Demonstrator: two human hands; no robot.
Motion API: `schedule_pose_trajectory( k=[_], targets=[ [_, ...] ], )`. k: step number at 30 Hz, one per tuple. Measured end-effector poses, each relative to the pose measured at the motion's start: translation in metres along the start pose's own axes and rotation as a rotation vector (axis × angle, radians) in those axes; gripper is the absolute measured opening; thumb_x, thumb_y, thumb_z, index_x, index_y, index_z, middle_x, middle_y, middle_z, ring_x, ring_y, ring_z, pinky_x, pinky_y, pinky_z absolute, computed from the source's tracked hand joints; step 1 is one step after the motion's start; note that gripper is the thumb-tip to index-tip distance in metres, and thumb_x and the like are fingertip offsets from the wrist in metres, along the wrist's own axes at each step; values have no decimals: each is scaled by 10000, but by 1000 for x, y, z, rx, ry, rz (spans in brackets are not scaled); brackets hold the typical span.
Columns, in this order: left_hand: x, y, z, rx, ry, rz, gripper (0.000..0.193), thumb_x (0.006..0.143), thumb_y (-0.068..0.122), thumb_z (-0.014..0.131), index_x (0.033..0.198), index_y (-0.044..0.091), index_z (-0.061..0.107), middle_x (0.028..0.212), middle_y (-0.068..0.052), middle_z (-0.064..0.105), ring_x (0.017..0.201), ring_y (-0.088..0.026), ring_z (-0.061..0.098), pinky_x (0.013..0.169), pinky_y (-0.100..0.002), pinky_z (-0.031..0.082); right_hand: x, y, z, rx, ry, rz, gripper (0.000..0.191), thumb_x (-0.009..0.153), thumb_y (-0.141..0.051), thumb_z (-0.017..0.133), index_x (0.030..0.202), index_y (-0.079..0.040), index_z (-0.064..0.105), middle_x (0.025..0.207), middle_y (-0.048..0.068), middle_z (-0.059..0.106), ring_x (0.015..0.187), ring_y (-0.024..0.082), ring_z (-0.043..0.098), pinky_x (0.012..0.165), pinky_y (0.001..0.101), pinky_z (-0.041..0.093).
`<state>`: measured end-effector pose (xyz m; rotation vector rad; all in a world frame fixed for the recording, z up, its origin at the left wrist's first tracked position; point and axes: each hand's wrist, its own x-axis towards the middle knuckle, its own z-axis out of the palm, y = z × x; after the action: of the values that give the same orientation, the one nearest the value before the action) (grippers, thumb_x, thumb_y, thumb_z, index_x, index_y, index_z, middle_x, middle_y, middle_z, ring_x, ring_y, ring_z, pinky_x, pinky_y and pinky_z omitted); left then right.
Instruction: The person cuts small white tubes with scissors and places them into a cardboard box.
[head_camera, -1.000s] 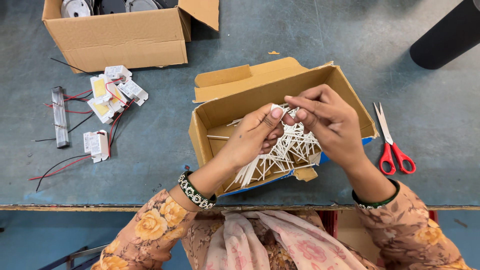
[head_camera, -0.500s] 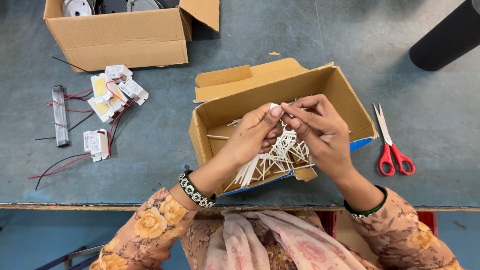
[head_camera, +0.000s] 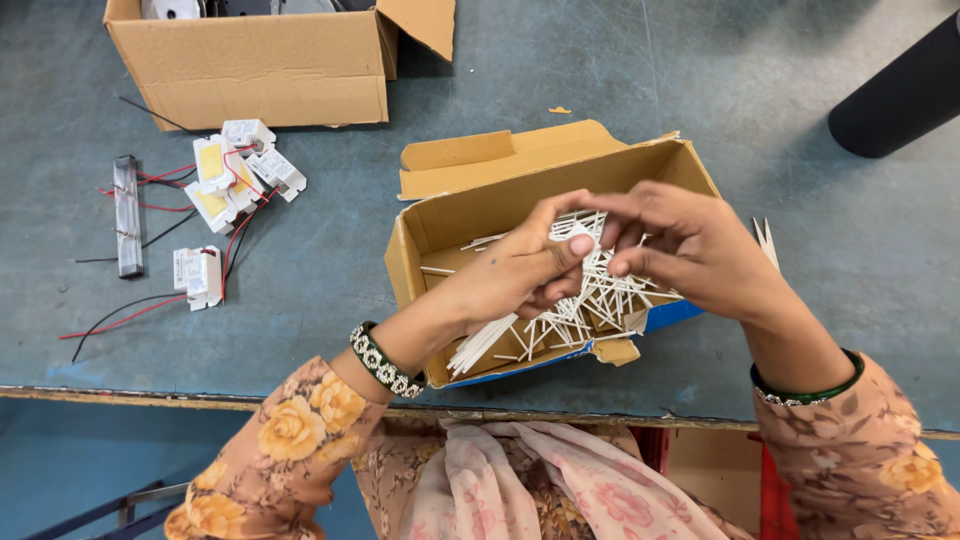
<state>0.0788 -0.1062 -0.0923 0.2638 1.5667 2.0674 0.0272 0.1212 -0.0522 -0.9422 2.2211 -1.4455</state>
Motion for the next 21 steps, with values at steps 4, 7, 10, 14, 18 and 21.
schedule_pose_trajectory(
  k=[4, 7, 10, 14, 18, 21],
  targets=[
    [2, 7, 2, -63, -105, -58, 789, 990, 436, 545, 1624, 212, 132, 710, 45, 487, 562, -27, 407, 442, -215, 273, 0, 4, 7, 142, -47, -1, 426, 877, -2, 716, 1300, -42, 692, 971, 52, 681, 800, 73, 647, 584, 208, 515],
    [2, 11, 1, -63, -133, -99, 801, 993, 444, 561, 1634, 202, 147, 703, 48, 470, 559, -18, 383, 442, -204, 248, 0, 10, 10, 181, -38, -22, 277, 901, 28, 688, 1171, -11, 735, 1020, 71, 680, 800, 103, 680, 570, 232, 572],
    [-1, 13, 0, -63, -138, -129, 796, 988, 473, 551, 1630, 203, 164, 693, 49, 464, 551, -13, 366, 438, -196, 238, 0, 17, 13, 226, -23, -67, 200, 913, 53, 686, 1097, 10, 750, 1017, 97, 700, 818, 138, 707, 639, 250, 615],
    [-2, 9, 1, -114, -157, -114, 789, 992, 470, 540, 1626, 222, 141, 763, 51, 511, 591, -13, 380, 458, -195, 254, 1, 23, 14, 272, -18, -97, 171, 929, 65, 664, 1070, 29, 754, 1006, 113, 708, 816, 154, 713, 712, 253, 615],
    [0, 2, -4, 64, -105, -112, 658, 1015, 495, 452, 1583, 234, 245, 743, 61, 499, 554, -11, 368, 465, -175, 326, 6, 28, 11, 193, -15, -57, 151, 914, 77, 690, 1041, 50, 766, 946, 118, 712, 769, 156, 702, 679, 250, 585],
    [-2, -7, -10, -20, -144, -140, 520, 1098, 456, 416, 1407, 41, 468, 771, 42, 499, 580, -27, 386, 472, -193, 329, 8, 32, 1, 158, 27, -43, 138, 898, 85, 692, 1015, 52, 757, 939, 118, 711, 780, 166, 725, 684, 259, 605]
  ],
)
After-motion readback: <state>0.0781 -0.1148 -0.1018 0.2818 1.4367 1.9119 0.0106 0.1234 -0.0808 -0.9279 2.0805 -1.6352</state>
